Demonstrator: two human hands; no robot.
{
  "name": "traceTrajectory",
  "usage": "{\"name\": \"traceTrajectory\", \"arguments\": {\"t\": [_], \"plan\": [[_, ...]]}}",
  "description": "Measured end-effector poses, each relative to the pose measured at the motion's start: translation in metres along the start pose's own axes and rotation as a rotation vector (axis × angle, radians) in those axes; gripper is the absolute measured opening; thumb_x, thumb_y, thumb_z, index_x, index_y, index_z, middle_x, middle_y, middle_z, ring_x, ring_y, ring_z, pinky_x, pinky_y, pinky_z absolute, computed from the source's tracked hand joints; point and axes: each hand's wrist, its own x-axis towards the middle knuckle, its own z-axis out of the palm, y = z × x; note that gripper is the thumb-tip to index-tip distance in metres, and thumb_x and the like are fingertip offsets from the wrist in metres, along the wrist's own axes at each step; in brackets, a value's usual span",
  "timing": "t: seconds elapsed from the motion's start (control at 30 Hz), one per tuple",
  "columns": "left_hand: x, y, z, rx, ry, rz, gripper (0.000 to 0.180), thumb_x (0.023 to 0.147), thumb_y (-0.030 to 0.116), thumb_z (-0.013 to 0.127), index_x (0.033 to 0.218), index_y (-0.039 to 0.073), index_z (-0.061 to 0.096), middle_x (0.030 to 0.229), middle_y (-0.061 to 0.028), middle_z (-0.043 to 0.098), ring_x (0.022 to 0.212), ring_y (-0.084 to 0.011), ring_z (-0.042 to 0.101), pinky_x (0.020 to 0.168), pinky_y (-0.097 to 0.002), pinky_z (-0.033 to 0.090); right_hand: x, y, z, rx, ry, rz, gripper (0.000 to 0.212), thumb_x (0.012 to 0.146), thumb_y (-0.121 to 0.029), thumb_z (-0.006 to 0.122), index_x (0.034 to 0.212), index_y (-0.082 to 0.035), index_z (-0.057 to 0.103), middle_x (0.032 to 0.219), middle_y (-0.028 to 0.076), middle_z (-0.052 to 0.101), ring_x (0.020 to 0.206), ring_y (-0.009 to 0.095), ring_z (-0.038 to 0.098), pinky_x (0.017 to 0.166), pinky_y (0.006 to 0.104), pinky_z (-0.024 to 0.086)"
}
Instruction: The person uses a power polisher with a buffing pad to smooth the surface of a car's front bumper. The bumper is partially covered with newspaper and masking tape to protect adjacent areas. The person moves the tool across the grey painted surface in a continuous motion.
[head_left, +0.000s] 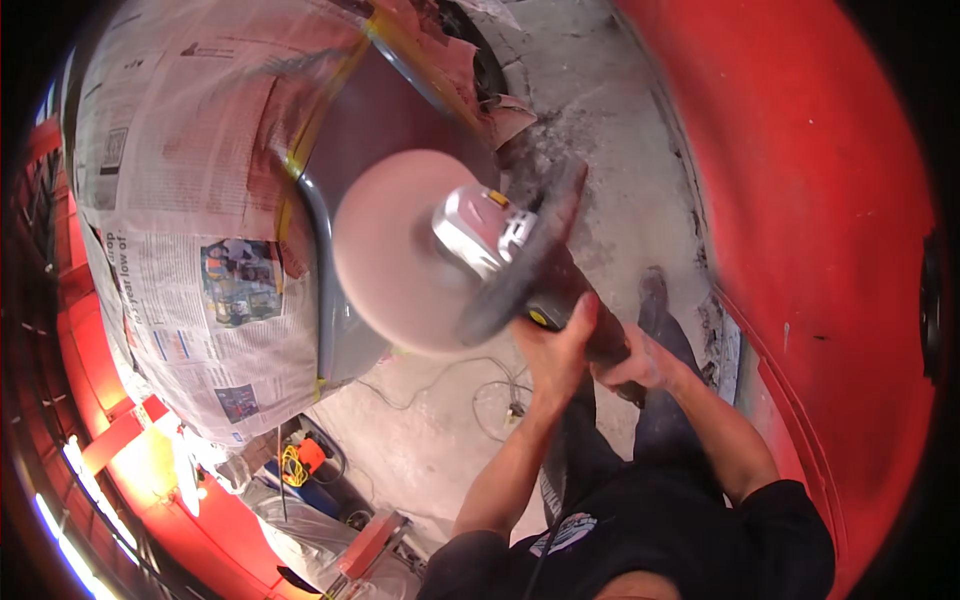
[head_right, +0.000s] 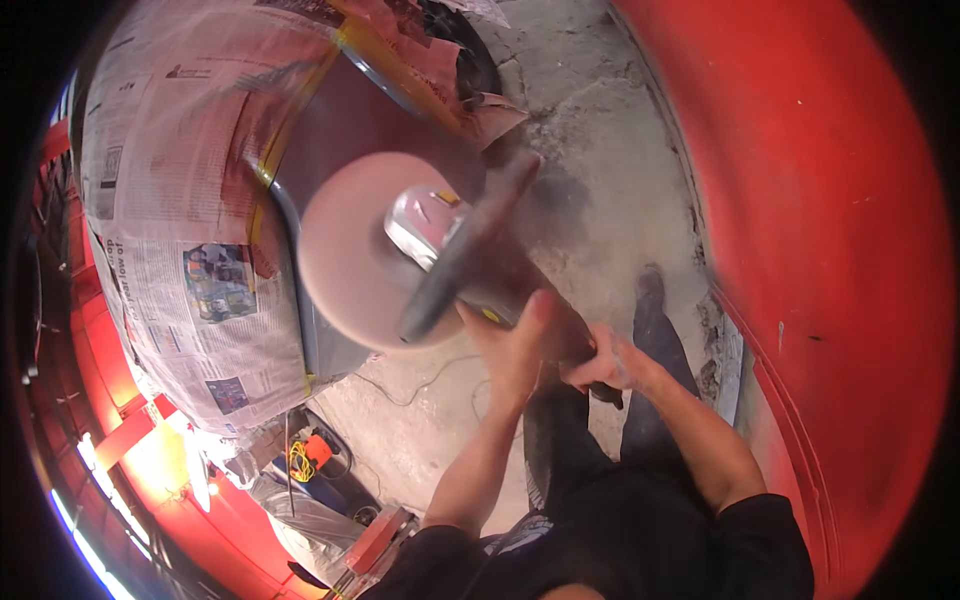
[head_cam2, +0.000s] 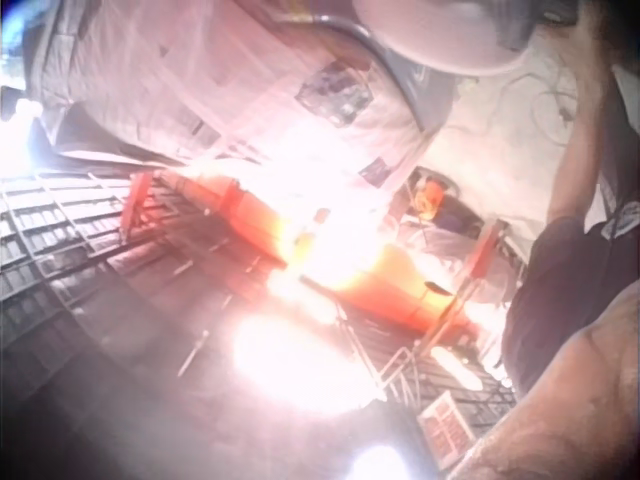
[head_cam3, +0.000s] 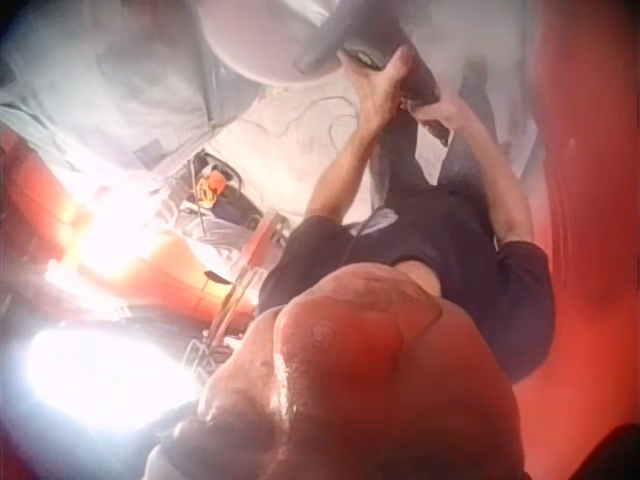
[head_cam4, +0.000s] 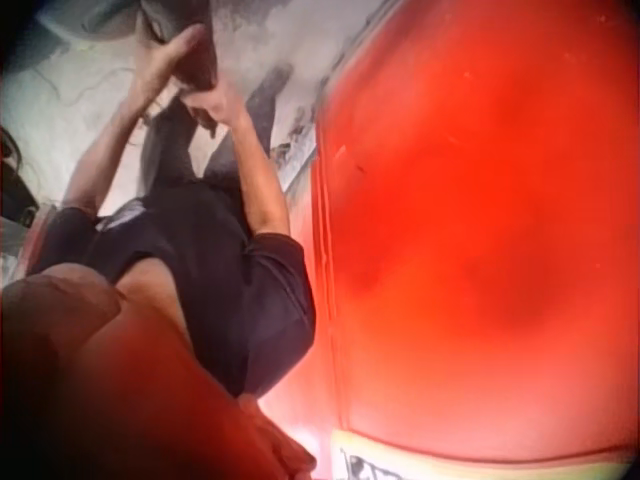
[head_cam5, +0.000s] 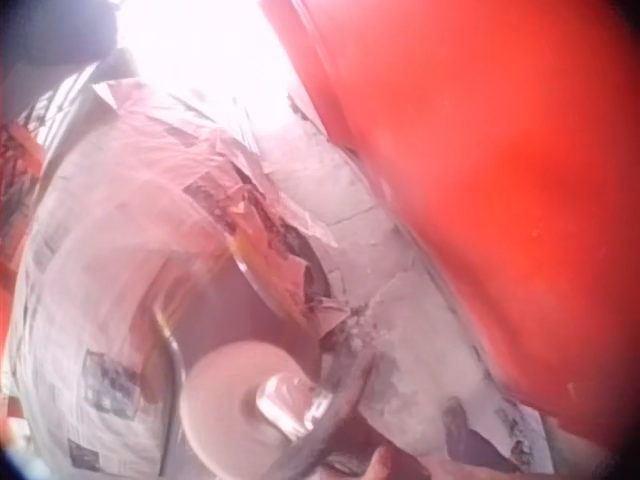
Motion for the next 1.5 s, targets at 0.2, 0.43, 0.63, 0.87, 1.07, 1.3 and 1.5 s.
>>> {"name": "traceTrajectory", "arguments": {"t": [0.2, 0.43, 0.63, 0.87, 1.07, 1.3, 1.5], "plan": [[0.074, 0.017, 0.011, -0.124, -0.063, -0.013, 0.087, 0.078, 0.03, 0.086, 0.142, -0.003, 0.036, 0.126, -0.0147, 0.055, 0.112, -0.0248, 0.055, 0.1, -0.0375, 0.045, 0.032, -0.075, -0.004, -0.053, 0.135, -0.018, 0.017, 0.07, -0.013, 0.071, 0.081, -0.001, 0.065, 0.066, 0.005, 0.063, 0.059, 0.014, 0.061, 0.056, 0.0296, 0.046], [0.007, 0.016, 0.017, -0.194, 0.04, -0.111, 0.073, 0.077, 0.024, 0.087, 0.133, -0.002, 0.048, 0.117, -0.0112, 0.061, 0.104, -0.0202, 0.06, 0.094, -0.0341, 0.049, -0.018, -0.063, -0.018, -0.306, 0.091, 0.102, 0.023, 0.069, -0.013, 0.074, 0.086, -0.002, 0.064, 0.069, 0.004, 0.062, 0.061, 0.012, 0.059, 0.057, 0.0298, 0.045], [0.038, 0.027, 0.025, -0.391, 0.029, -0.11, 0.07, 0.078, 0.018, 0.086, 0.133, -0.001, 0.047, 0.118, -0.0111, 0.06, 0.101, -0.0184, 0.059, 0.094, -0.0329, 0.049, -0.013, -0.123, -0.008, -0.457, 0.265, 0.064, 0.021, 0.07, -0.013, 0.076, 0.085, -0.002, 0.065, 0.069, 0.003, 0.063, 0.061, 0.012, 0.059, 0.058, 0.0294, 0.045], [0.034, 0.031, 0.041, -0.439, 0.034, -0.14, 0.081, 0.079, 0.017, 0.086, 0.143, -0.002, 0.039, 0.127, -0.0141, 0.057, 0.114, -0.0213, 0.057, 0.103, -0.0348, 0.044, -0.028, -0.156, -0.019, -0.631, 0.257, 0.112, 0.026, 0.069, -0.013, 0.072, 0.087, 0.003, 0.063, 0.066, 0.004, 0.061, 0.057, 0.011, 0.055, 0.055, 0.031, 0.042], [0.074, 0.042, 0.067, -0.54, 0.069, -0.103, 0.08, 0.079, 0.019, 0.086, 0.141, -0.002, 0.041, 0.127, -0.0133, 0.055, 0.115, -0.0207, 0.055, 0.103, -0.034, 0.043, -0.006, -0.192, -0.04, -0.776, 0.311, -0.005, 0.03, 0.067, -0.013, 0.071, 0.092, 0.003, 0.065, 0.069, 0.005, 0.059, 0.061, 0.012, 0.055, 0.058, 0.0317, 0.044], [0.077, 0.04, 0.096, -0.667, 0.129, -0.13, 0.073, 0.08, 0.009, 0.082, 0.14, -0.002, 0.042, 0.127, -0.0121, 0.056, 0.113, -0.0192, 0.057, 0.102, -0.0349, 0.045, 0.003, -0.224, -0.069, -0.77, 0.226, 0.072, 0.027, 0.066, -0.012, 0.074, 0.087, 0.004, 0.066, 0.074, 0.004, 0.065, 0.07, 0.011, 0.057, 0.066, 0.0317, 0.048], [0.106, 0.051, 0.098, -0.723, 0.084, -0.139, 0.074, 0.08, 0.006, 0.081, 0.142, -0.002, 0.041, 0.122, -0.0124, 0.061, 0.11, -0.0206, 0.063, 0.102, -0.036, 0.049, 0.022, -0.25, -0.064, -0.772, 0.264, 0.008, 0.033, 0.064, -0.012, 0.069, 0.092, 0.006, 0.065, 0.069, 0.007, 0.059, 0.067, 0.013, 0.054, 0.063, 0.0336, 0.046]]}}
